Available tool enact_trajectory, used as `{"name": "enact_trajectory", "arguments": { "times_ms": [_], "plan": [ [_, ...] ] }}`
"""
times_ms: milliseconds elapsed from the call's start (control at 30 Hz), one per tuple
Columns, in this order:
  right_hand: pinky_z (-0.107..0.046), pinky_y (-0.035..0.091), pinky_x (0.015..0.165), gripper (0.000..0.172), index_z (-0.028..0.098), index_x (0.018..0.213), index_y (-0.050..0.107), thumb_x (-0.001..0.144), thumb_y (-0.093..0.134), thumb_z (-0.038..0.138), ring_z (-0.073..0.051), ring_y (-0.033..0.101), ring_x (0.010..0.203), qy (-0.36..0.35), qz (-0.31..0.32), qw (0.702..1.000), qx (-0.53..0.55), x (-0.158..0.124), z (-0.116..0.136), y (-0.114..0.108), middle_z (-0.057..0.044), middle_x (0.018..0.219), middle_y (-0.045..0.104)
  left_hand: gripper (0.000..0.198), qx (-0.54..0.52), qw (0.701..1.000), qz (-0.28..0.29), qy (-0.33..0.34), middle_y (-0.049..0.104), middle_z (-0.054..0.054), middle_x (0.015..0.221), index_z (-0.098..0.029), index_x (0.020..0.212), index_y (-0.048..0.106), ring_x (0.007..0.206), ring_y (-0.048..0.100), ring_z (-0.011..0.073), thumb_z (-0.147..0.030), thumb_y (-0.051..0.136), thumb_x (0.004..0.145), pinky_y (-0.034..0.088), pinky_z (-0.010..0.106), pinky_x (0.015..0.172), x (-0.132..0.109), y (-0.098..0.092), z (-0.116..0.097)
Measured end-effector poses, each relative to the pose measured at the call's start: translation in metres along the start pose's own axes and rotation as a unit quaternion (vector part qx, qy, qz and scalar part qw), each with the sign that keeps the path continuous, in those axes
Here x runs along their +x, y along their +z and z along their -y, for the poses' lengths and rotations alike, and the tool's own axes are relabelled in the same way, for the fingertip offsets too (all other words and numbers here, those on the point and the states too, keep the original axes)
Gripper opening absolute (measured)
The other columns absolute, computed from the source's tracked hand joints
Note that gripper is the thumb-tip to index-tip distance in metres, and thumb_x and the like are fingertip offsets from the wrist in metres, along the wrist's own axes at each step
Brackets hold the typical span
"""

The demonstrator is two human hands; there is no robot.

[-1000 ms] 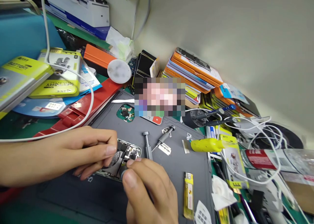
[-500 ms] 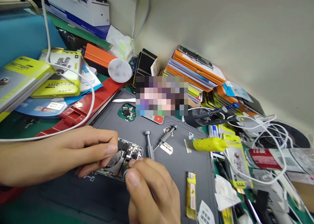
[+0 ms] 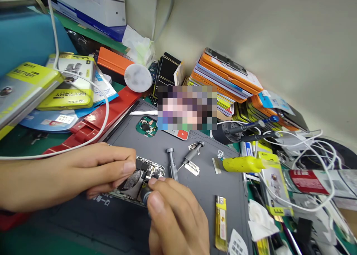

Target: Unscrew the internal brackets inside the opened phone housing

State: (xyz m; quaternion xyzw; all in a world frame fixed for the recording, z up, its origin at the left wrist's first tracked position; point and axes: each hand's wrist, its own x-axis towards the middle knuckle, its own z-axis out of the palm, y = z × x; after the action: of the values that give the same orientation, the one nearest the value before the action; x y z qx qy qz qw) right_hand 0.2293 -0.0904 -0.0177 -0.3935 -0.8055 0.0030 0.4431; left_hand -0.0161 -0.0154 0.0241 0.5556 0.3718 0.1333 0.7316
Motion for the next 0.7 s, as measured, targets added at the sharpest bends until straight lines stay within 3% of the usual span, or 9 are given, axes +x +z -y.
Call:
{"name": "enact_trajectory", "arguments": {
  "times_ms": [167,233,367,700],
  "plan": [
    [-0.037,0.069,0.091,0.078,0.028,0.164,0.055,0.094,0.062,-0.006,-0.020,0.080,0.111,0.000,0.013,1.000,-0.008,0.000,0.002,-0.004,-0.005,0.116,0.082,0.051,-0.005,1.000,-0.004,0.008,0.041,-0.005,0.073,-0.023,0.078,0.044,0.066,0.038,0.0151,-0.060,0.053,0.112,0.031,0.030,0.058,0.001,0.000,0.002],
    [-0.035,0.070,0.088,0.071,0.027,0.161,0.059,0.097,0.062,-0.004,-0.020,0.080,0.110,0.007,-0.011,1.000,-0.008,0.000,0.006,-0.004,-0.005,0.117,0.082,0.053,0.024,0.999,-0.012,0.024,0.042,-0.005,0.072,-0.022,0.077,0.044,0.066,0.041,0.0147,-0.060,0.052,0.112,0.032,0.029,0.059,0.001,0.000,0.001],
    [-0.041,0.070,0.091,0.076,0.030,0.163,0.056,0.097,0.062,-0.007,-0.023,0.079,0.114,0.055,0.000,0.998,0.008,-0.001,0.014,-0.002,-0.007,0.121,0.081,0.053,0.043,0.998,-0.020,0.029,0.043,-0.005,0.071,-0.022,0.077,0.043,0.066,0.043,0.0144,-0.060,0.050,0.113,0.033,0.029,0.059,0.002,0.000,-0.002],
    [-0.044,0.071,0.092,0.080,0.033,0.163,0.056,0.094,0.060,-0.008,-0.024,0.078,0.114,0.094,-0.015,0.995,0.026,-0.002,0.018,0.003,-0.007,0.124,0.079,0.049,0.059,0.997,-0.031,0.025,0.042,-0.005,0.071,-0.022,0.076,0.045,0.065,0.041,0.0139,-0.055,0.051,0.112,0.034,0.028,0.058,0.001,0.000,-0.002]
  ]
}}
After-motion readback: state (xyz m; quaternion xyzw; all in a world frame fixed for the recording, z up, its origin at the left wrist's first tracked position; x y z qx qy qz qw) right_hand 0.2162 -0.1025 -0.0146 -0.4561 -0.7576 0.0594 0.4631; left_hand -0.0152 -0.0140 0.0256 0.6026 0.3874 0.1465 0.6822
